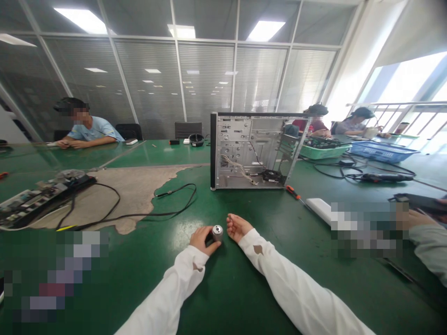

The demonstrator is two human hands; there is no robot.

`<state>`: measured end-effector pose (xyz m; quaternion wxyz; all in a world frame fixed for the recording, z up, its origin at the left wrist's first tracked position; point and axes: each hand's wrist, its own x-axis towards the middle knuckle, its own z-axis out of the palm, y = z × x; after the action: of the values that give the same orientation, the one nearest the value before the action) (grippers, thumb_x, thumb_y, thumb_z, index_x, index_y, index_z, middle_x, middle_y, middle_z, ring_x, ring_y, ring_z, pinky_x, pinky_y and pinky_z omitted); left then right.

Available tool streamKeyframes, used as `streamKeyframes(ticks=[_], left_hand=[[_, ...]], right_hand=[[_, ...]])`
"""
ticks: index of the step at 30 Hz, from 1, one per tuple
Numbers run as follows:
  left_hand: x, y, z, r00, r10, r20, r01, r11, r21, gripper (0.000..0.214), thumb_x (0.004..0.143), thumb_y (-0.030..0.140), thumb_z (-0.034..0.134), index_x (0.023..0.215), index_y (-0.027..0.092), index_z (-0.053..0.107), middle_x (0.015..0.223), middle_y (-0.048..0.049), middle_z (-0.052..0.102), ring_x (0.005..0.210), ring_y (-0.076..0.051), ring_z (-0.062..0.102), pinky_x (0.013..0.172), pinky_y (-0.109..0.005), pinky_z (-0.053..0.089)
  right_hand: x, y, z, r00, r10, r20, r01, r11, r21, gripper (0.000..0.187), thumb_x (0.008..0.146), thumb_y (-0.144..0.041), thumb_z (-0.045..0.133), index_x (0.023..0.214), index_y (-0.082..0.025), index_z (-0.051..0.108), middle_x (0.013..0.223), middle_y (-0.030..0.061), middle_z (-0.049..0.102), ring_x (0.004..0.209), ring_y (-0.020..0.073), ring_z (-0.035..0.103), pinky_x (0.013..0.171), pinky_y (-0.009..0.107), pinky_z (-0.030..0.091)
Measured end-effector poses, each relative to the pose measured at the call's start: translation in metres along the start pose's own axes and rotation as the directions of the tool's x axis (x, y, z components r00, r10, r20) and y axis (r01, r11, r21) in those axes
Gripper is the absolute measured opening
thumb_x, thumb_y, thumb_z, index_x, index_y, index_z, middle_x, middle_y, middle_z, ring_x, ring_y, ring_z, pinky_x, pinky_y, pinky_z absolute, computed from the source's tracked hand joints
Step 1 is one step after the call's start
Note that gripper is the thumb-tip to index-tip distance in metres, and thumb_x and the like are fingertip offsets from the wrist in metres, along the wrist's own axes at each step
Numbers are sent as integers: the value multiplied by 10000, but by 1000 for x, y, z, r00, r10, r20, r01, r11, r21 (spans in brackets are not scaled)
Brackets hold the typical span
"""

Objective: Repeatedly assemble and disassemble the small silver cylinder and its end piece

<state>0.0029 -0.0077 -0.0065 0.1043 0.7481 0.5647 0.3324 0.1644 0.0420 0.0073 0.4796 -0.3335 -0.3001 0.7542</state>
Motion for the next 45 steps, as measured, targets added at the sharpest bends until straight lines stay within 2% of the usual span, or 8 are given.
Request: streamKeyframes(ticks=[8,15,17,20,21,23,29,45], left_hand=[[0,0,0,1000,6,-7,-6,1000,0,389,563,344,598,911,187,521,882,-60,585,835,-226,514,725,-361,399],[0,1,0,1000,-6,-14,6,1000,-5,391,564,348,597,914,189,523,890,-63,584,849,-233,512,730,-367,399],[0,1,0,1000,-6,-18,6,1000,-6,390,564,344,597,914,186,524,887,-64,584,846,-234,512,728,-369,400],[0,1,-1,1000,7,-11,-7,1000,-3,390,570,341,594,918,181,517,885,-66,581,842,-231,510,728,-368,398],[0,1,-1,1000,11,-8,-11,1000,-1,391,573,344,592,919,180,514,885,-66,579,839,-229,509,729,-368,399],[1,1,-1,1000,16,-6,-16,1000,4,393,578,352,588,922,178,511,887,-67,576,834,-226,509,729,-369,400],[1,1,-1,1000,16,-8,-16,1000,13,394,572,352,589,918,180,515,883,-66,580,832,-230,514,723,-367,406],[0,0,-1,1000,5,28,-7,998,56,417,563,316,590,941,168,499,915,-70,572,852,-228,506,740,-361,396]], right_hand=[[0,-3,-2,999,3,39,-3,1000,13,190,626,-285,581,774,-167,561,603,-8,538,474,60,473,467,211,394],[1,-8,-6,965,-263,-22,250,939,-234,180,581,-296,624,713,-181,584,660,-2,570,543,80,470,546,231,386],[0,-11,-10,886,-453,100,436,740,-513,121,601,-264,606,699,-194,598,694,2,574,614,101,479,615,244,382],[-1,-12,-15,744,-476,469,593,149,-791,81,660,-216,528,698,-213,600,714,15,577,676,131,484,656,272,372],[0,-11,-17,734,-426,529,600,41,-799,87,662,-197,515,690,-213,596,708,18,577,684,137,484,656,277,371],[1,-9,-19,732,-370,572,599,-49,-799,96,652,-171,508,696,-208,585,705,19,573,693,143,480,657,281,370],[0,-5,-23,755,-369,542,572,-34,-820,414,579,-105,499,985,-183,485,809,20,562,690,126,473,690,278,378],[-6,-5,-19,735,-425,528,559,-59,-827,554,464,-28,357,990,-158,470,893,45,510,777,134,457,720,277,399]])
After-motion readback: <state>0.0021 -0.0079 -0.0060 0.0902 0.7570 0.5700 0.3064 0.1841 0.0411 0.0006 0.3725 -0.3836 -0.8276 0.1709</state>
